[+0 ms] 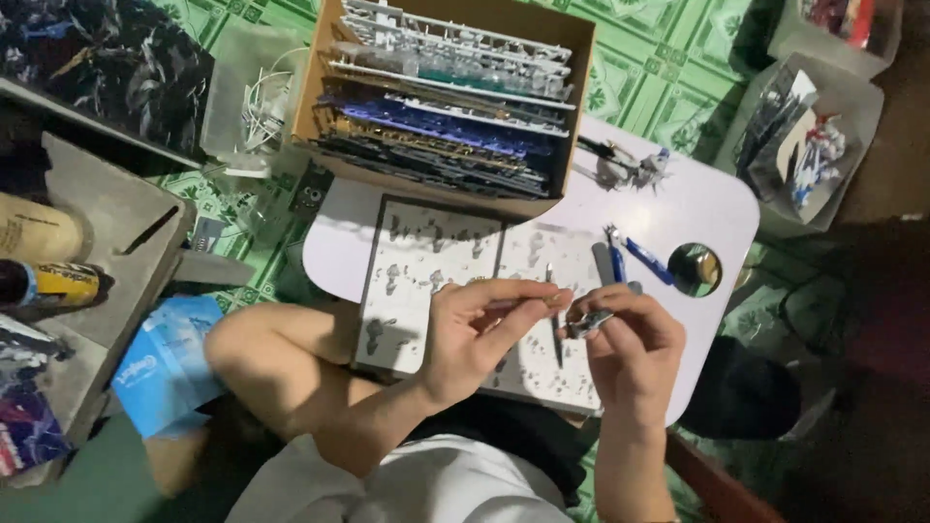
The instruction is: A person is sitting on the floor assembling a plastic model kit, carefully joining small parts together while referring to an instruction manual.
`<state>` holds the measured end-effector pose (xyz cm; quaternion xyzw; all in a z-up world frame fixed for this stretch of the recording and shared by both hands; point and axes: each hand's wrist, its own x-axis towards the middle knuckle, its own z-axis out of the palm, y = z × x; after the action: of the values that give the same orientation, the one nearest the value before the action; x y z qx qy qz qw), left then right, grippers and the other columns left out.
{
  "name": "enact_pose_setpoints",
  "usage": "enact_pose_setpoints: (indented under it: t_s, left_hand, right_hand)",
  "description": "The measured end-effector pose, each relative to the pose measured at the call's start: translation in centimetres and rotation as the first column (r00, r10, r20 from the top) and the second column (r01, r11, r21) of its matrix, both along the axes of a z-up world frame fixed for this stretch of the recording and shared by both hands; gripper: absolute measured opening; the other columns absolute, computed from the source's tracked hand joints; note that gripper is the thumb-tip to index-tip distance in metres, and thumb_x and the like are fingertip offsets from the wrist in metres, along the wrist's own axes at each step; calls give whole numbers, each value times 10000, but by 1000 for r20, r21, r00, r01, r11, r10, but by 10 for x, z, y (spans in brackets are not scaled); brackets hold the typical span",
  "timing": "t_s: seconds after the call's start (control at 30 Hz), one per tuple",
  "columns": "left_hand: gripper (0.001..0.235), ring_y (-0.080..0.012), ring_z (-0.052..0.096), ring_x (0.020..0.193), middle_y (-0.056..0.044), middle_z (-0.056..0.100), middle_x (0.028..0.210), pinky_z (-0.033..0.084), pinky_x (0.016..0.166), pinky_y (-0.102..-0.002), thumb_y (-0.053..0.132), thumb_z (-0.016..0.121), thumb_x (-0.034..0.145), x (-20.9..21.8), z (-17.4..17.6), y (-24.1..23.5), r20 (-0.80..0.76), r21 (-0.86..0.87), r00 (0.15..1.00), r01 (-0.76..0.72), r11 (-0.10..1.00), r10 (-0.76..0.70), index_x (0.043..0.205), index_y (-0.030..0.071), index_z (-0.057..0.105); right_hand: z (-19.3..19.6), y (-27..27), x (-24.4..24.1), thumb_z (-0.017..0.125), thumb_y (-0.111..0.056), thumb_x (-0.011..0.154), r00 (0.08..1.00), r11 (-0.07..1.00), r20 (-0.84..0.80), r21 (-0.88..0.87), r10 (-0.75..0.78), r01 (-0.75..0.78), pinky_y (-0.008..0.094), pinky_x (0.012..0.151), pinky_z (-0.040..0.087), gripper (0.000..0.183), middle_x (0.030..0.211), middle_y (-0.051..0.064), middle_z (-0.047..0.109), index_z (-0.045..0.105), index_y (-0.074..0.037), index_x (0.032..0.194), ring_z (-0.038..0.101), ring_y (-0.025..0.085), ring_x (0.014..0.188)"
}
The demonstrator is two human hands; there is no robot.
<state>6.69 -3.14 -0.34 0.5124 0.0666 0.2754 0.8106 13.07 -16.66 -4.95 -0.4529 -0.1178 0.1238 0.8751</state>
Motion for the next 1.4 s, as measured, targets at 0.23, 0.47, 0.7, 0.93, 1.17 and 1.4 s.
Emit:
enact_pose_setpoints:
  t_s: [0.23,0.47,0.7,0.93,1.17,1.4]
  left_hand:
    - [136,-218,698,902,-148,743,861,592,728,-299,-14,726,806,-15,15,29,84,125,995,43,991,-54,939,15,733]
    - [161,-195,739,797,-97,749,840,599,684,-283,-15,762,774,4,47,36,259,310,966,-87,947,4,915,60,742]
    - [184,-246,752,887,-153,713,992,635,835,-279,-15,696,867,25,76,47,328,650,938,-136,748,-114,1047,-20,657]
    - [161,-243,748,869,-155,714,972,640,815,-280,-42,705,857,59,66,39,357,657,932,-201,726,-65,1013,-31,668]
    - [180,-275,748,919,-181,703,1016,636,861,-286,-56,684,872,75,61,43,379,683,916,-183,707,-129,1048,-56,645]
    - [175,-289,745,919,-200,697,1016,640,864,-303,-57,689,862,79,53,47,374,672,918,-170,721,-132,1032,-64,648]
  right_hand:
    - [33,17,-5,640,27,728,980,990,183,100,80,-100,413,679,547,187,795,298,602,634,92,903,643,350,762]
    - [66,33,18,647,44,729,929,975,343,116,141,-191,335,568,539,140,762,289,615,640,107,854,636,273,648]
    - [89,27,40,659,-16,881,920,940,305,157,246,-304,251,598,526,110,900,182,602,650,58,961,533,134,528]
    - [79,21,64,622,1,886,943,958,250,124,221,-257,182,524,484,96,902,164,583,637,53,964,510,99,506]
    - [80,26,79,607,25,876,953,976,254,99,166,-196,173,448,349,92,837,160,565,633,71,951,434,117,513]
    - [82,34,81,629,-13,862,955,991,273,28,116,-128,173,417,304,92,800,152,577,640,62,915,388,99,470]
